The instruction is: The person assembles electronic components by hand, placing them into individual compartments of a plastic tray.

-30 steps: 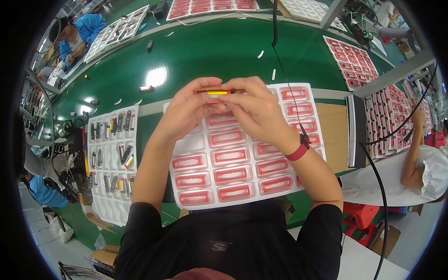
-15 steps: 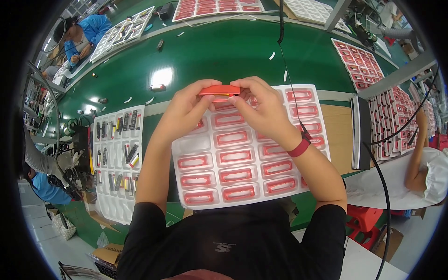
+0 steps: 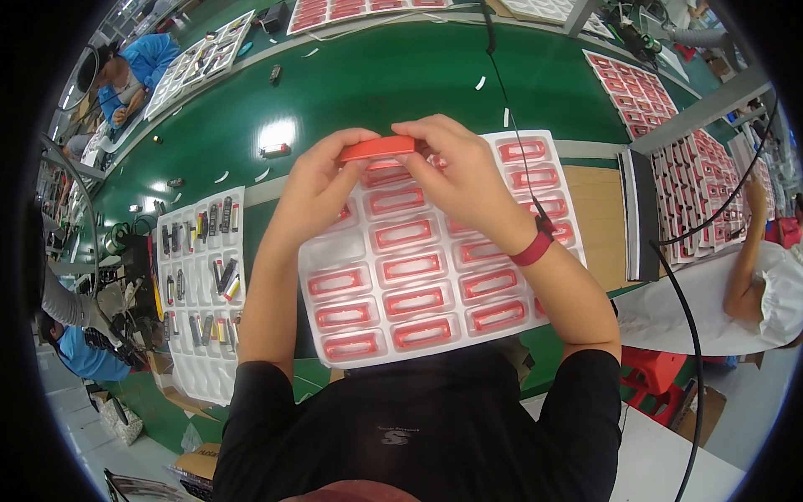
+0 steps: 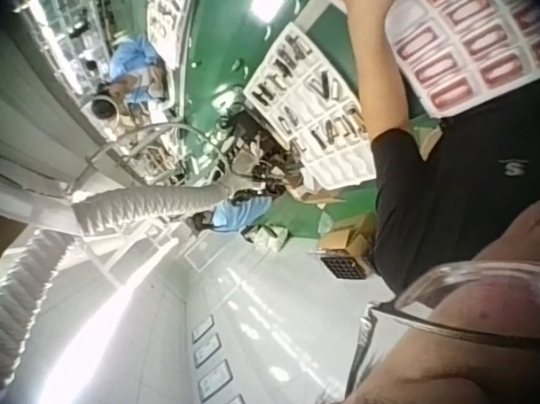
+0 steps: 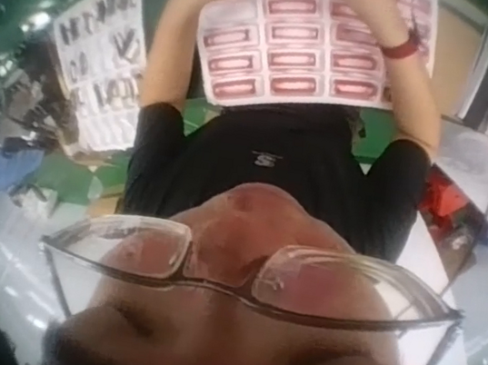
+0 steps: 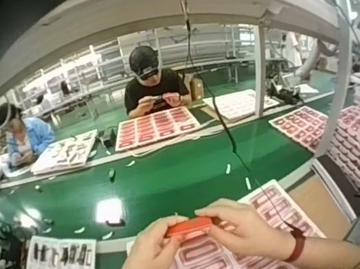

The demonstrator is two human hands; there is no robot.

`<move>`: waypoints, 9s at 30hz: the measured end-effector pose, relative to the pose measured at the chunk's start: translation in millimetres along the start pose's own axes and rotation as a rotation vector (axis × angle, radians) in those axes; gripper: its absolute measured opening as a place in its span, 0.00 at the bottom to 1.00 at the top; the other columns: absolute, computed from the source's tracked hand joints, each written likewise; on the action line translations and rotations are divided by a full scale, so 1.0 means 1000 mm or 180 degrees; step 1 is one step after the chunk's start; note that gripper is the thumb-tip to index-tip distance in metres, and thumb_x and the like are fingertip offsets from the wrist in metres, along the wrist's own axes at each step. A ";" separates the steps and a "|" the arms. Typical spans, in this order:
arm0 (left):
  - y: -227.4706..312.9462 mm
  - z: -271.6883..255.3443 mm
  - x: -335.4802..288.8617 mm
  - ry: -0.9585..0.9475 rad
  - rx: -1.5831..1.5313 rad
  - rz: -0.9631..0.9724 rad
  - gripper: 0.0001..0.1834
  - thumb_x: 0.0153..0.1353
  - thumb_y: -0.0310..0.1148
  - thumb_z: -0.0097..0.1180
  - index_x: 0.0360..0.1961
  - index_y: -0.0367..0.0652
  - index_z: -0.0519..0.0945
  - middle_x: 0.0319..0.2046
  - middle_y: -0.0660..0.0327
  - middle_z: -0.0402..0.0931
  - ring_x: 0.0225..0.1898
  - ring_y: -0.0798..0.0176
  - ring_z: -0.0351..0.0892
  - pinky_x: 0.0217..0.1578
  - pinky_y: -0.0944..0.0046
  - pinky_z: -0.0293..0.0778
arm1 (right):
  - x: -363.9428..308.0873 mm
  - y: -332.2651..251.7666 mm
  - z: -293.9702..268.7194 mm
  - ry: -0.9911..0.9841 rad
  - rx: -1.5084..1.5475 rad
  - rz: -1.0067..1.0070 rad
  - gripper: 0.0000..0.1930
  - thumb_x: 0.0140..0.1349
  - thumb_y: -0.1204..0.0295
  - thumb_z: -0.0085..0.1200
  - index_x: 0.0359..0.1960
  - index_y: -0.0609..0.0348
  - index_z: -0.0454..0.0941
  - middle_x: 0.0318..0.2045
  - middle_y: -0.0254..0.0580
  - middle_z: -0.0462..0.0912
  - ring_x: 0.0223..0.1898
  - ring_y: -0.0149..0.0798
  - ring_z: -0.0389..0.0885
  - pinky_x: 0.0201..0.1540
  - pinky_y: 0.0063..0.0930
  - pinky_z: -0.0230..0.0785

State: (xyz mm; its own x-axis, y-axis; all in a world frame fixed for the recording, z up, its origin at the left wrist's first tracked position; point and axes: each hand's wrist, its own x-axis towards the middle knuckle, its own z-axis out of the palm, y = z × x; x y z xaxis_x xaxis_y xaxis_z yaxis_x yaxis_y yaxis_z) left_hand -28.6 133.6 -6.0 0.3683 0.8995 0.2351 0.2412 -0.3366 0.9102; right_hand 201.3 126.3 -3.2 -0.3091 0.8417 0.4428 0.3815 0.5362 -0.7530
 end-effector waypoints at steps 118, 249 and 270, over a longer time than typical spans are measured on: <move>0.019 -0.017 -0.014 0.0569 -0.1558 -0.0408 0.33 0.57 0.20 0.71 0.63 0.37 0.69 0.46 0.49 0.85 0.35 0.67 0.85 0.32 0.67 0.83 | 0.017 0.004 -0.039 -0.0551 0.2900 0.1569 0.09 0.76 0.73 0.53 0.51 0.64 0.79 0.41 0.43 0.86 0.33 0.30 0.84 0.41 0.25 0.79; 0.013 0.021 -0.035 -0.0078 -0.0959 0.0480 0.25 0.63 0.20 0.65 0.61 0.43 0.78 0.54 0.60 0.75 0.58 0.63 0.77 0.55 0.62 0.79 | -0.028 -0.041 -0.044 -0.0297 -0.0154 -0.0441 0.12 0.59 0.80 0.65 0.45 0.64 0.86 0.37 0.44 0.84 0.34 0.37 0.84 0.37 0.29 0.78; -0.002 0.035 -0.046 -0.0302 -0.1318 0.0432 0.20 0.63 0.19 0.64 0.57 0.38 0.79 0.57 0.57 0.74 0.56 0.64 0.78 0.55 0.61 0.78 | -0.036 -0.030 -0.041 -0.0773 0.0135 -0.0256 0.14 0.58 0.83 0.66 0.47 0.64 0.87 0.41 0.44 0.86 0.42 0.38 0.86 0.42 0.29 0.79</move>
State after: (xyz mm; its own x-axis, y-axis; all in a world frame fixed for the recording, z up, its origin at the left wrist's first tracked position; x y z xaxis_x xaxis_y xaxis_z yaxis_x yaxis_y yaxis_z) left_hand -15.0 83.3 -30.5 0.4572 0.8188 0.3471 -0.1878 -0.2925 0.9376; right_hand 236.1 82.4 23.7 -0.5389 0.7538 0.3760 0.3120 0.5932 -0.7422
